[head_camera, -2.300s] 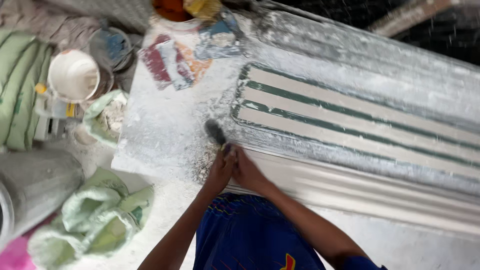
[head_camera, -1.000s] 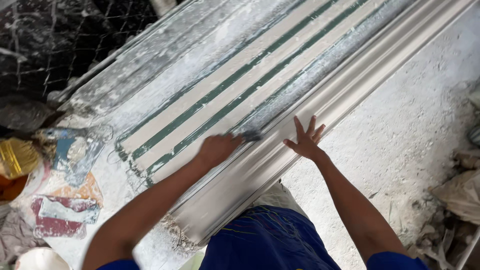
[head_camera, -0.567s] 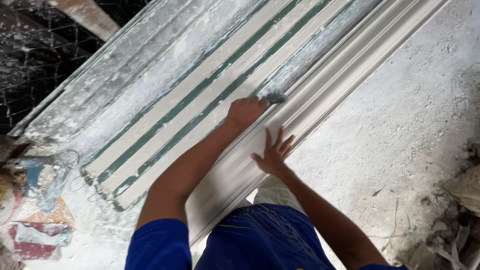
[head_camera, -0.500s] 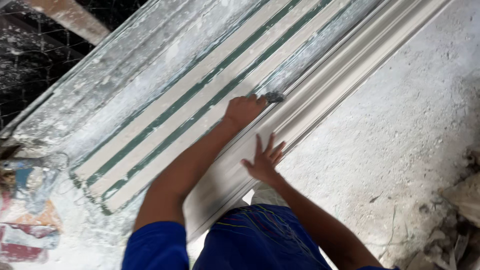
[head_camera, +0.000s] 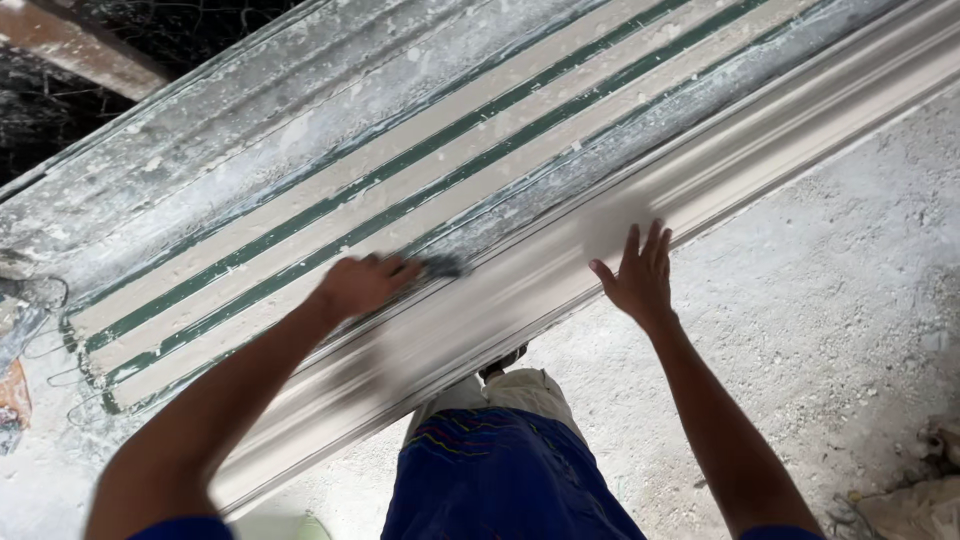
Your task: The person uses a small brush to clean dust and debris from a long white decorative molding piece resting on a workbench. They repeatedly brush along the grooves and edges of the molding, moving from one end to the other and back again.
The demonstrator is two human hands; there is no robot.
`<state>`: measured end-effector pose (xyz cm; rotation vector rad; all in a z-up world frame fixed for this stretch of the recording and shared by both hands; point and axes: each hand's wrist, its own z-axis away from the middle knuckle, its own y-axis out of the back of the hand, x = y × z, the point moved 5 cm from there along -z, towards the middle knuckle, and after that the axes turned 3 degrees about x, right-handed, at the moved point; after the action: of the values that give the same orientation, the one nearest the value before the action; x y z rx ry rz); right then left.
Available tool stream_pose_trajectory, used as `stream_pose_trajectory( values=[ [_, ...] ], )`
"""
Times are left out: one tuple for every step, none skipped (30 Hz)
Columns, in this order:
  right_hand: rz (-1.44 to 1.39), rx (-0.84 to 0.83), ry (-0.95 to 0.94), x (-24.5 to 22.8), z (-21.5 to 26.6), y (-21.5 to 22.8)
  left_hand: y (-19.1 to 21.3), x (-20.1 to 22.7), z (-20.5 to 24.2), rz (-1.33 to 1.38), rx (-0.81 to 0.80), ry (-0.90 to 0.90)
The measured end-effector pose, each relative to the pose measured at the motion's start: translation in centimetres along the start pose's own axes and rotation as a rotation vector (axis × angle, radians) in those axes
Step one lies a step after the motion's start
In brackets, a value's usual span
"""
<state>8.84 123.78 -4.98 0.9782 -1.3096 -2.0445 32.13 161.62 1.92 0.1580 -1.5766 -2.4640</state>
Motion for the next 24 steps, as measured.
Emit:
stream_pose_trajectory(
  values=[
    [-0.039, -0.014, 0.044, 0.5, -0.6, -0.4, 0.7, 0.8, -3.4, 0.016, 0.036, -0.012],
    [-0.078, -0.025, 0.086, 0.7, -1.0, -0.7, 1.4, 1.7, -7.0, 0.030, 0.075, -0.028],
    [-0.083, -0.023, 0.079, 1.0, -1.0, -1.0, 2.5, 2.5, -10.1, 0.061, 0.189, -0.069],
    [-0.087, -0.013, 0.071, 1.0, -1.3, -1.0, 3.4, 3.4, -13.2, 0.067, 0.281, -0.088],
    [-0.092, -0.003, 0.063, 0.9, -1.4, -1.0, 4.2, 4.0, -15.6, 0.074, 0.372, -0.107],
    [-0.081, -0.018, 0.033, 0.9, -1.4, -1.0, 4.7, 4.2, -17.6, 0.059, 0.373, -0.117],
    [-0.071, -0.034, 0.002, 0.9, -1.3, -0.9, 5.3, 4.2, -19.3, 0.045, 0.373, -0.127],
    [-0.059, -0.049, -0.029, 1.0, -1.3, -0.7, 5.7, 4.2, -20.1, 0.032, 0.377, -0.137],
    [-0.056, -0.013, -0.016, 0.9, -1.7, -0.1, 5.9, 3.8, -20.4, 0.063, 0.349, -0.138],
    [-0.055, 0.003, -0.008, 0.7, -0.8, 0.1, 5.5, 3.9, -19.1, 0.105, 0.305, -0.142],
    [-0.055, 0.020, -0.001, 0.4, 0.1, 0.3, 5.1, 3.8, -17.6, 0.146, 0.260, -0.145],
    [-0.064, -0.010, -0.038, 0.0, 0.0, 0.6, 5.3, 3.0, -16.1, 0.118, 0.254, -0.162],
    [-0.074, -0.040, -0.074, -0.3, 0.1, 0.8, 5.3, 2.4, -14.2, 0.090, 0.249, -0.180],
    [-0.078, -0.062, -0.108, -0.4, -0.3, 1.4, 5.4, 1.9, -13.1, 0.074, 0.212, -0.202],
    [-0.062, -0.051, -0.099, -0.9, -0.8, 1.9, 5.3, 1.3, -12.7, 0.058, 0.176, -0.223],
    [-0.045, -0.052, -0.088, -1.4, -0.7, 2.0, 5.0, 1.2, -12.3, 0.091, 0.179, -0.219],
    [-0.027, -0.053, -0.076, -1.7, -0.8, 2.0, 4.7, 1.3, -12.6, 0.124, 0.181, -0.215],
    [-0.015, -0.084, -0.081, -2.0, -1.0, 1.9, 4.6, 1.5, -13.5, 0.157, 0.182, -0.212],
    [-0.002, -0.115, -0.086, -2.3, -1.3, 1.9, 5.1, 2.0, -15.2, 0.146, 0.295, -0.224],
    [0.012, -0.142, -0.099, -2.2, -1.3, 1.9, 5.7, 2.9, -17.7, 0.137, 0.411, -0.243],
    [0.043, -0.160, -0.106, -2.2, -1.3, 1.9, 5.8, 3.7, -20.5, 0.152, 0.396, -0.236],
    [0.075, -0.177, -0.106, -2.2, -1.6, 2.2, 6.3, 4.6, -23.6, 0.166, 0.384, -0.222],
    [0.108, -0.195, -0.107, -2.2, -1.8, 2.6, 7.3, 5.3, -26.8, 0.173, 0.422, -0.220],
    [0.143, -0.231, -0.120, -2.4, -1.8, 2.5, 8.0, 5.8, -29.2, 0.178, 0.455, -0.214]
  ],
)
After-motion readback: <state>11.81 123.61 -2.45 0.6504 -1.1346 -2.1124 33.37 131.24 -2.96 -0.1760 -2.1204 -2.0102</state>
